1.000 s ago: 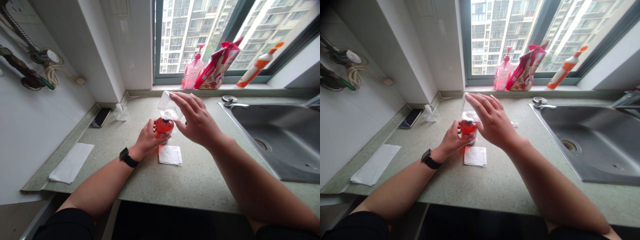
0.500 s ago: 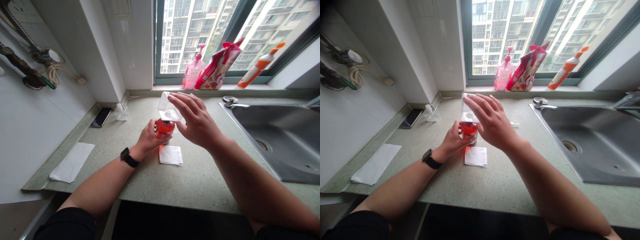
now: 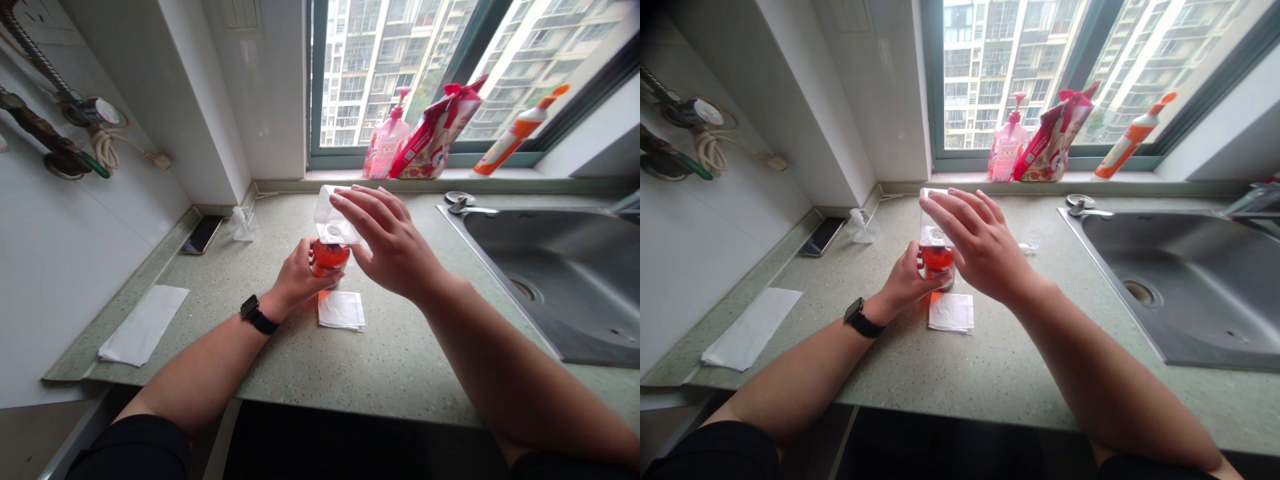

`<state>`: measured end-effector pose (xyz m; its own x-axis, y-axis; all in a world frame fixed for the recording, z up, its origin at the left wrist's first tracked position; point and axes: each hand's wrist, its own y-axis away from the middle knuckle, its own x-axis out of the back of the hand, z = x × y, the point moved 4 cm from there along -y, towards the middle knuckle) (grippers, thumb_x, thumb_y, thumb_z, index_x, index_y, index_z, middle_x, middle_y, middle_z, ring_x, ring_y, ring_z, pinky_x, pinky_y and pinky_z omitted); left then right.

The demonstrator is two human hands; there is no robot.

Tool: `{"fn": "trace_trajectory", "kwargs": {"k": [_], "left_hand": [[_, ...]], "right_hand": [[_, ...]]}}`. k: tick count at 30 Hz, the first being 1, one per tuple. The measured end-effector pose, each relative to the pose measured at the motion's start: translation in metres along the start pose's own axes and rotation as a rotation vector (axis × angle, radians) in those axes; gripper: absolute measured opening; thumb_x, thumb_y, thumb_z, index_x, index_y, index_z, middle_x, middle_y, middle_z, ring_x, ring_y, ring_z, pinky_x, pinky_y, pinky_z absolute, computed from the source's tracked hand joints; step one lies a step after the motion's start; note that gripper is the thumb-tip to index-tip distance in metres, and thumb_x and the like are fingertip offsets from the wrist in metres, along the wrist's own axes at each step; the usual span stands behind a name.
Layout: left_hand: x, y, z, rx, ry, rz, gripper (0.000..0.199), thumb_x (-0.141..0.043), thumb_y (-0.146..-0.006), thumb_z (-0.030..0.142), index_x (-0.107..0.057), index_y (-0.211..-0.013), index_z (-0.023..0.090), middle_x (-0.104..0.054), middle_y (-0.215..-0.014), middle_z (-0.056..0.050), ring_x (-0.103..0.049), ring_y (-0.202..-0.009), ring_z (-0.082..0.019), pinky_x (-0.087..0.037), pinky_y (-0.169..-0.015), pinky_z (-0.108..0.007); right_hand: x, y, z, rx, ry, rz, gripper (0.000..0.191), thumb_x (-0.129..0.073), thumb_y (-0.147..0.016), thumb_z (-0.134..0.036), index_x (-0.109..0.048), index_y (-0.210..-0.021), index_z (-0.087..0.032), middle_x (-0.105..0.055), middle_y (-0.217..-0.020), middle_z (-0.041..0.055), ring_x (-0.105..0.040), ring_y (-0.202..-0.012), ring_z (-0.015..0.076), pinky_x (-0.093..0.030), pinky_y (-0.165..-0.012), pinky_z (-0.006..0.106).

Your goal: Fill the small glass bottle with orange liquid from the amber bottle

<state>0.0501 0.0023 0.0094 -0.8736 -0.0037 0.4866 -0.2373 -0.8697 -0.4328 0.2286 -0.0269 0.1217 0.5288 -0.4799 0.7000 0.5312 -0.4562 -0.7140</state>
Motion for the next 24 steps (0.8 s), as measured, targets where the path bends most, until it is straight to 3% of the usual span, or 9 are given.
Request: {"fn": "trace_trajectory", "kwargs": {"k": [8, 24], "left_hand": [[-0.0006, 0.0, -0.0003, -0.006, 0.007, -0.003, 0.062, -0.093, -0.079, 0.051, -0.054, -0.119, 0.023, -0.075, -0.115, -0.011, -0.075, -0.097, -0.028, -0.062, -0.078, -0.043], [-0.0005, 0.0005, -0.0002, -0.006, 0.005, -0.01, 0.062, -0.093, -0.079, 0.052, -0.054, -0.118, 0.024, -0.075, -0.116, -0.011, -0.075, -0.097, -0.028, -0.062, -0.077, -0.043]], "right_hand": [[0.0007, -0.0008, -0.003, -0.023, 0.006, -0.043, 0.09, -0.055, -0.091, -0.005, -0.03, -0.171, -0.038, -0.056, -0.166, 0.0061, -0.048, -0.156, 0.033, -0.036, -0.13, 0.063], [0.0, -0.0006, -0.0025, -0.015, 0.003, -0.044, 0.09, -0.054, -0.091, -0.003, -0.031, -0.17, -0.04, -0.056, -0.166, 0.004, -0.048, -0.156, 0.0316, -0.036, -0.13, 0.06]]}}
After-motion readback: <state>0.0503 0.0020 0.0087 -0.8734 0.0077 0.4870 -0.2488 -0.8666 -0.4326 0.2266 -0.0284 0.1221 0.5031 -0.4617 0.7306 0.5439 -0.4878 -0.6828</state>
